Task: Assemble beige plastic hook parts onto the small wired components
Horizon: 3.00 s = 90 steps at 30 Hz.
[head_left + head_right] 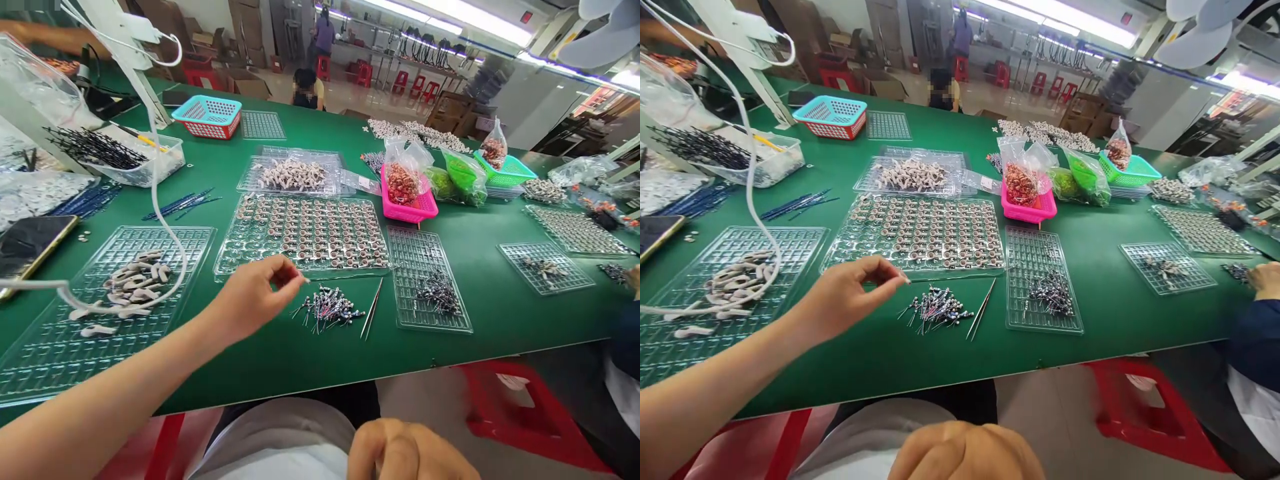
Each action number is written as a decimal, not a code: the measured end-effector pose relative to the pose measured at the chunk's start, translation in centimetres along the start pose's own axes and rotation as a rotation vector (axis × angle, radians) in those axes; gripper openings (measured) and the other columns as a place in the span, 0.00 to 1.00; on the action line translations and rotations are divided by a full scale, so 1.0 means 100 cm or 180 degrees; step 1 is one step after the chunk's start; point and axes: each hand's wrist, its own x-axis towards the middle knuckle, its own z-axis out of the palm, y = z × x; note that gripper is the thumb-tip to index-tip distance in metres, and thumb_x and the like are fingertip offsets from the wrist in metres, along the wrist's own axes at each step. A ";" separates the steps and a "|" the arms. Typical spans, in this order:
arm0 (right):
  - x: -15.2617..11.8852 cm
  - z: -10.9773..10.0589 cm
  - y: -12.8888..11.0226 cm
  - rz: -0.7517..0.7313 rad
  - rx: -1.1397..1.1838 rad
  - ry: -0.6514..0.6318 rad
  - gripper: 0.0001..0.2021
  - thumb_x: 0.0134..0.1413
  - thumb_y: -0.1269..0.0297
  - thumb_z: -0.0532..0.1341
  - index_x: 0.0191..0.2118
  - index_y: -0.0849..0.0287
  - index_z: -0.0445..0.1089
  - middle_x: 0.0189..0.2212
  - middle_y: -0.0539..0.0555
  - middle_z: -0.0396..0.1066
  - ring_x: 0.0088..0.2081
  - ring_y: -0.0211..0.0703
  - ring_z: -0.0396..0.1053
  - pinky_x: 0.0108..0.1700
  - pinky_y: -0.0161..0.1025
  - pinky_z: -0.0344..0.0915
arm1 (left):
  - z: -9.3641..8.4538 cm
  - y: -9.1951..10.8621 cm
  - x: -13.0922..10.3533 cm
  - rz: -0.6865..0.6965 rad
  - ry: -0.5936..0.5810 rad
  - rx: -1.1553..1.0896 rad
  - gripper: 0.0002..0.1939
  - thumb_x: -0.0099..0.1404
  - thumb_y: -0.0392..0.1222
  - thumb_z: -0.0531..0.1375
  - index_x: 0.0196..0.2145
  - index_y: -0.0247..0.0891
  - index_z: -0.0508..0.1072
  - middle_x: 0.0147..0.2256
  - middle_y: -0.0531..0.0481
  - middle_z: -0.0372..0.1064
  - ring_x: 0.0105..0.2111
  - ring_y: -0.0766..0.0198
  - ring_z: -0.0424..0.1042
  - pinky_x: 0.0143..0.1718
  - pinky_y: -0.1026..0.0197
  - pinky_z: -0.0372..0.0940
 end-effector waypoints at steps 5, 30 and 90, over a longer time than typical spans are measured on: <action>0.029 -0.012 0.019 0.0359 -0.0648 0.0315 0.10 0.63 0.66 0.60 0.48 0.48 0.70 0.36 0.52 0.76 0.38 0.45 0.75 0.39 0.44 0.73 | 0.025 0.013 -0.020 -0.0191 -0.0809 -0.1505 0.20 0.66 0.52 0.59 0.51 0.39 0.70 0.39 0.48 0.74 0.37 0.59 0.71 0.40 0.59 0.66; 0.051 -0.011 0.044 0.0576 -0.1669 -0.0839 0.07 0.60 0.75 0.58 0.39 0.55 0.67 0.29 0.49 0.73 0.31 0.39 0.69 0.36 0.39 0.62 | 0.029 0.002 -0.022 -0.0022 -0.1494 -0.1782 0.16 0.67 0.52 0.54 0.38 0.37 0.75 0.31 0.52 0.67 0.30 0.63 0.62 0.32 0.62 0.56; 0.024 0.040 0.053 0.1712 0.0297 0.0926 0.06 0.63 0.65 0.59 0.35 0.56 0.71 0.29 0.50 0.71 0.27 0.36 0.67 0.28 0.33 0.64 | 0.046 0.002 -0.028 -0.0932 -0.2086 -0.3223 0.14 0.59 0.49 0.64 0.29 0.36 0.68 0.21 0.61 0.51 0.21 0.71 0.46 0.23 0.63 0.40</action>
